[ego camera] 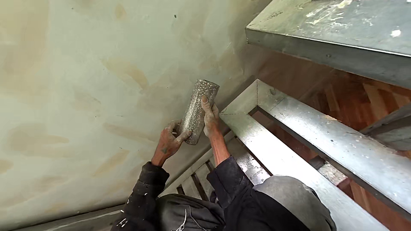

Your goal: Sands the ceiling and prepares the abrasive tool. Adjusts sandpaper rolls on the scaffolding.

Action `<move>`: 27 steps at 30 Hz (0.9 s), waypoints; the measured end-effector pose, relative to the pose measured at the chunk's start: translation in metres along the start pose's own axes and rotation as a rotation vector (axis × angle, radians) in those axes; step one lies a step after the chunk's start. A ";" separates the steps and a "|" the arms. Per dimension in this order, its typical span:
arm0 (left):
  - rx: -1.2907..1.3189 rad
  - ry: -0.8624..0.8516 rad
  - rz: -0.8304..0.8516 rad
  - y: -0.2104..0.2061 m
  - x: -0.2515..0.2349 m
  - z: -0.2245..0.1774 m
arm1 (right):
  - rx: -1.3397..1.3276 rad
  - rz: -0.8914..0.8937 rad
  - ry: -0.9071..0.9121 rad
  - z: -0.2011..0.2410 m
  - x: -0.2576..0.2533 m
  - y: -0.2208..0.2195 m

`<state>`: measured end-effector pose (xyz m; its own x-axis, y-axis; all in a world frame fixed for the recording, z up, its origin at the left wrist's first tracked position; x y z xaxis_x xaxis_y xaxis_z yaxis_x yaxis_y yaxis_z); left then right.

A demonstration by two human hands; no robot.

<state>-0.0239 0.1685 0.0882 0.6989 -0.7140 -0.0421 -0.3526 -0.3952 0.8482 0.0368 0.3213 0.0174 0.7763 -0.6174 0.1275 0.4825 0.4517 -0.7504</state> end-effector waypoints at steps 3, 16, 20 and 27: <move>0.210 0.027 0.018 0.005 0.007 0.009 | -0.004 0.079 -0.065 -0.004 0.000 0.001; 0.827 0.113 0.142 -0.005 0.022 0.048 | -0.146 0.260 -0.223 -0.017 -0.001 0.006; 0.837 0.126 0.104 -0.001 0.029 0.061 | -0.247 0.422 -0.223 -0.028 0.003 0.004; 0.521 -0.007 0.181 0.005 0.044 0.061 | 0.083 0.397 -0.103 -0.023 0.007 -0.018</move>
<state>-0.0325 0.1000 0.0585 0.5950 -0.8001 0.0757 -0.7295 -0.4981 0.4687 0.0239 0.2941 0.0167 0.9432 -0.3189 -0.0934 0.1655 0.6947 -0.7000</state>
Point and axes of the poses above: each hand's wrist, its own x-axis away from the middle knuckle, its own y-axis out of the back of the hand, z = x × y, the point moved 3 cm from there along -x, towards the middle knuckle, and after that the axes turned 3 degrees about -y, right-handed, at the moved point
